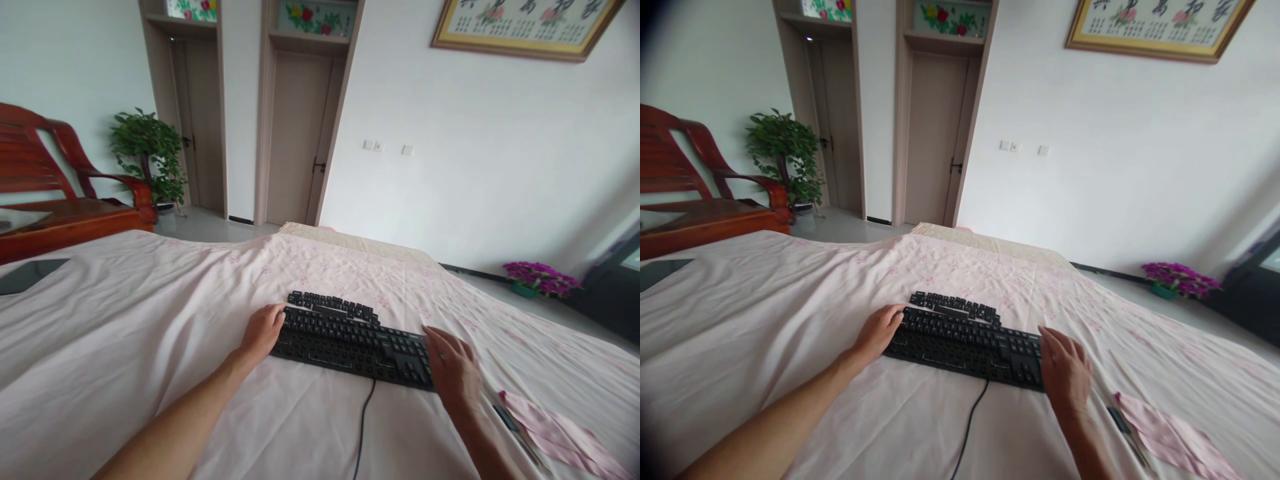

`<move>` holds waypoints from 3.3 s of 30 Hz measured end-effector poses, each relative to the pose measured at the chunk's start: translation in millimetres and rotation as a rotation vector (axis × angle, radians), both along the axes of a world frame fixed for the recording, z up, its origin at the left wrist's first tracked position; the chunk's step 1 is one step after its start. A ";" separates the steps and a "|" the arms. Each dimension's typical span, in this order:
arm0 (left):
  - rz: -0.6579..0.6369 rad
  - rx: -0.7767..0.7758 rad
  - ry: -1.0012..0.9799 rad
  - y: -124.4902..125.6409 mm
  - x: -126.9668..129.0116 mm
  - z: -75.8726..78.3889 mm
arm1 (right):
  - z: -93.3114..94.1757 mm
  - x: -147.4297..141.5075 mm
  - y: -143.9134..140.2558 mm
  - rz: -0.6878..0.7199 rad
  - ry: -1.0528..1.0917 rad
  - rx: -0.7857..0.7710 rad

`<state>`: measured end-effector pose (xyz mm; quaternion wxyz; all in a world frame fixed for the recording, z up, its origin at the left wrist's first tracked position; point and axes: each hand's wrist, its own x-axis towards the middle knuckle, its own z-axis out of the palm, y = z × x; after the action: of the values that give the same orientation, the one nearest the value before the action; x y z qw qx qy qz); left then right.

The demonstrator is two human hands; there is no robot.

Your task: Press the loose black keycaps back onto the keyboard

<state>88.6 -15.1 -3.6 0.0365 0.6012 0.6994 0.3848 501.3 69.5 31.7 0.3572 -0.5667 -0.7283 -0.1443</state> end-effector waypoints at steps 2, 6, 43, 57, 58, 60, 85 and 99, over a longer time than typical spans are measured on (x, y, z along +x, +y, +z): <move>0.001 -0.001 0.004 0.8 -0.1 1.2 | 12.4 -34.3 -5.6 0.153 -0.023 -0.015; -0.007 -0.008 -0.007 2.2 -1.2 3.2 | 34.8 -111.8 -7.1 0.494 -0.130 -0.143; 0.017 -0.020 -0.178 7.6 -10.8 8.9 | 40.3 -323.4 86.3 0.455 -0.620 -0.542; 0.021 -0.019 -0.189 7.8 -10.4 9.2 | 41.1 -328.7 84.0 0.448 -0.634 -0.548; 0.020 -0.016 -0.188 7.9 -10.5 9.1 | 41.5 -328.2 84.5 0.447 -0.633 -0.558; 0.018 -0.016 -0.188 7.7 -10.6 9.6 | 41.9 -327.5 85.5 0.446 -0.633 -0.578; -0.102 0.243 -1.109 20.5 -19.7 8.8 | 65.1 -309.0 -3.6 0.642 -0.670 -0.193; -0.052 0.264 -1.194 13.1 -9.4 15.5 | 41.2 -268.5 -33.2 0.638 -0.165 -0.286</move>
<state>79.3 -2.0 11.8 0.3565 0.2981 0.4899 0.7376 232.8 36.3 72.9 0.2414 -0.3417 -0.9077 0.0327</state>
